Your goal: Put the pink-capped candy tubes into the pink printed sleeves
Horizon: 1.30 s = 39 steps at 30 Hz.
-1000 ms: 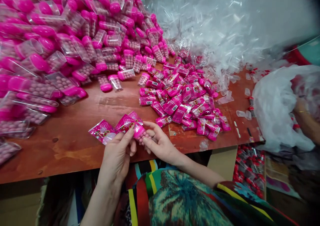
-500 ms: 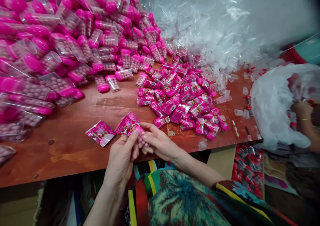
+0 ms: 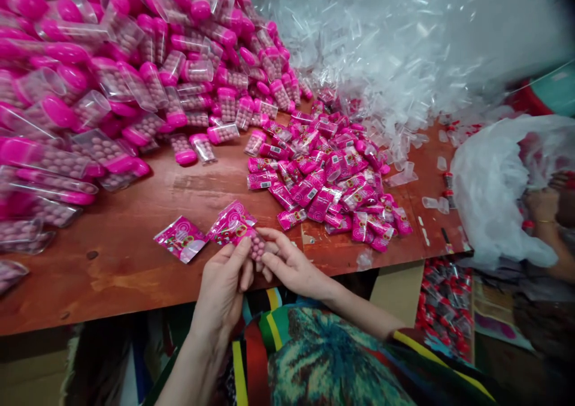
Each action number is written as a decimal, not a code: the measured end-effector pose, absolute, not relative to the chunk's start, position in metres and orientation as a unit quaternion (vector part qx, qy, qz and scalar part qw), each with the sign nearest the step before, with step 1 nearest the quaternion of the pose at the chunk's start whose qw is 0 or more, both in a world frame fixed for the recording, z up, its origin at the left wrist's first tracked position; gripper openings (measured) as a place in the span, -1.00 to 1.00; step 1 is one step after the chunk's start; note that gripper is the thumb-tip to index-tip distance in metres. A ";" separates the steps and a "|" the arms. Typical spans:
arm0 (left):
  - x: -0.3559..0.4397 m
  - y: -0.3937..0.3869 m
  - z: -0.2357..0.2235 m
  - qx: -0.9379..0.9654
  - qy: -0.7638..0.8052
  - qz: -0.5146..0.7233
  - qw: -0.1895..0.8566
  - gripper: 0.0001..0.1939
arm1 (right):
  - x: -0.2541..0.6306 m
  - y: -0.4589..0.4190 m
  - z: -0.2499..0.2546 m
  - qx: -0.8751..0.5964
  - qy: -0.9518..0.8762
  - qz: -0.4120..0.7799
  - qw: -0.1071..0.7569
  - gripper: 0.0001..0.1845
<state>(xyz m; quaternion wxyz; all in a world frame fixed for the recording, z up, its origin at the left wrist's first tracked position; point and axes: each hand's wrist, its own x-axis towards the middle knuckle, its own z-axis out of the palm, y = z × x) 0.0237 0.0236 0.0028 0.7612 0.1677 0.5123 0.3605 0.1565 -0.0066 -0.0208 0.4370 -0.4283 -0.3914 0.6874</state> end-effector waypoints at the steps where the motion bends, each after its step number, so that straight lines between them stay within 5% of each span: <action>1: 0.024 0.022 0.002 0.178 0.505 0.351 0.768 -0.63 | 0.157 -0.007 -0.023 -0.426 -0.367 0.697 0.445 -0.53; 6: 0.027 0.016 -0.001 0.238 0.497 0.309 0.775 -0.66 | 0.157 -0.003 -0.030 -0.404 -0.240 0.745 0.473 -0.48; 26: 0.034 0.013 -0.008 0.255 0.501 0.359 0.745 -0.67 | 0.167 -0.010 -0.028 -0.439 -0.318 0.731 0.415 -0.50; 32: 0.035 0.011 -0.003 0.280 0.514 0.394 0.708 -0.11 | 0.168 -0.014 -0.032 -0.462 -0.313 0.728 0.399 -0.47; 39: 0.040 0.009 -0.001 0.292 0.531 0.381 0.699 -0.41 | 0.162 -0.017 -0.042 -0.474 -0.304 0.713 0.418 -0.47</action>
